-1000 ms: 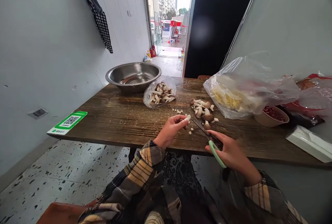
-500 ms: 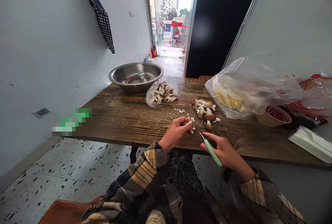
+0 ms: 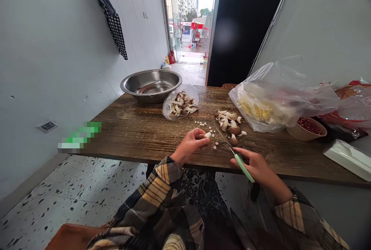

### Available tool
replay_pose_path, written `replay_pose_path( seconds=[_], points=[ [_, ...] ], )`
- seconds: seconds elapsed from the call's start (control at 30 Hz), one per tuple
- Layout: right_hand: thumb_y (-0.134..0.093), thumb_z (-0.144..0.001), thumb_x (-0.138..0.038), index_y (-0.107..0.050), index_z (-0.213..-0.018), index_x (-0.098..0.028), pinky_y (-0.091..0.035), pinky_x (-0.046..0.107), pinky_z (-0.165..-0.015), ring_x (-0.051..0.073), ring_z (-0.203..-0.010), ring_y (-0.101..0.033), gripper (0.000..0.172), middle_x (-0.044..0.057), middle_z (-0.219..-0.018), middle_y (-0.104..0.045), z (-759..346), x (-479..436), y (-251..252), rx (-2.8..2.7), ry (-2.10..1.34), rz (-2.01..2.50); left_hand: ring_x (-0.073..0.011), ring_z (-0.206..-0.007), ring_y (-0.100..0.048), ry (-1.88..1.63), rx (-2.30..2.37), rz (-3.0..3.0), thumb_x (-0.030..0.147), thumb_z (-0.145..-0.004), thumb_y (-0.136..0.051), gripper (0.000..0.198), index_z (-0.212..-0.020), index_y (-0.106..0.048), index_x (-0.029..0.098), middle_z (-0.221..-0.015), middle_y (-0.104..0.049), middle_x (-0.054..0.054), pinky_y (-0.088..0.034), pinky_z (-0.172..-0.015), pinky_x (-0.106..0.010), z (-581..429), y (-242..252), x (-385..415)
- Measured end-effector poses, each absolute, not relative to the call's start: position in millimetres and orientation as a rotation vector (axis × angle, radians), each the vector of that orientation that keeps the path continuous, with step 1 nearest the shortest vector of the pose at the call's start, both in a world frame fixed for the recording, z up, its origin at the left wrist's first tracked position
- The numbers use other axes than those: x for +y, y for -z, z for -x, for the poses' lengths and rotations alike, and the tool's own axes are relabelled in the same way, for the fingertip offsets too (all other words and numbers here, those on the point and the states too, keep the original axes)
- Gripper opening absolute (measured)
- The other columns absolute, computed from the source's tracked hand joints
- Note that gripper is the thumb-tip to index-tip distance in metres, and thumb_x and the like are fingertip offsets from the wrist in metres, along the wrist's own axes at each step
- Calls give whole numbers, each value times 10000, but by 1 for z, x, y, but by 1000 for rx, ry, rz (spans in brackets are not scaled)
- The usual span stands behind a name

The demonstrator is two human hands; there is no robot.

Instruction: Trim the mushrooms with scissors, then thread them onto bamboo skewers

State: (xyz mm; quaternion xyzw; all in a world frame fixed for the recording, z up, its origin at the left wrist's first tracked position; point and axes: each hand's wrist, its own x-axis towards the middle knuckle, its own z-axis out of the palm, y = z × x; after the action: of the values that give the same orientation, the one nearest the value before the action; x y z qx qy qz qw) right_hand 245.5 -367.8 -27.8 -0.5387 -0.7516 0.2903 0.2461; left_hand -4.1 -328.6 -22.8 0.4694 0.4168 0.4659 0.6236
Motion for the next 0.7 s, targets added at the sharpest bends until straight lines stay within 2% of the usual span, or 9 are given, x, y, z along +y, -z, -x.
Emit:
replay_pose_path(
  seconds=[0.1, 0.27, 0.43, 0.53, 0.7],
  points=[
    [-621, -803, -495, -641, -1220, -133, -518, 403, -844, 312, -992, -674, 552, 125, -1131, -714, -249, -369, 26, -2063, -742, 1484, -105, -695, -568, -1051, 879, -1070, 298, -620, -797, 353, -877, -616, 137, -771, -615, -17, -433, -569, -193, 9, 24, -329],
    [-655, -779, -463, -618, -1251, -179, -515, 393, -866, 300, -1034, -654, 552, 111, -1168, -693, -250, -374, 15, -2129, -675, 1445, -78, -653, -531, -1069, 875, -1092, 258, -680, -739, 223, -831, -646, 123, -736, -593, -12, -394, -540, -170, 12, 18, -334],
    [-661, -781, -430, -577, -1295, -199, -519, 359, -847, 275, -1031, -643, 570, 106, -1195, -659, -251, -377, 6, -2236, -687, 1405, -141, -720, -614, -965, 835, -1050, 289, -703, -711, 264, -897, -596, 153, -830, -633, -38, -458, -574, -233, 14, 5, -343],
    [-660, -788, -424, -570, -1306, -215, -517, 365, -845, 274, -1012, -645, 566, 100, -1178, -664, -251, -377, 4, -2274, -710, 1401, -105, -636, -577, -946, 867, -1106, 275, -702, -712, 228, -856, -609, 143, -758, -596, -9, -374, -497, -195, 15, 5, -344],
    [-656, -791, -414, -594, -1285, -216, -518, 360, -842, 271, -1001, -654, 536, 97, -1166, -678, -250, -377, 5, -2302, -736, 1376, -53, -583, -488, -1024, 837, -1013, 250, -653, -771, 290, -874, -628, 126, -712, -575, 11, -313, -510, -181, 15, 13, -342]
  ],
)
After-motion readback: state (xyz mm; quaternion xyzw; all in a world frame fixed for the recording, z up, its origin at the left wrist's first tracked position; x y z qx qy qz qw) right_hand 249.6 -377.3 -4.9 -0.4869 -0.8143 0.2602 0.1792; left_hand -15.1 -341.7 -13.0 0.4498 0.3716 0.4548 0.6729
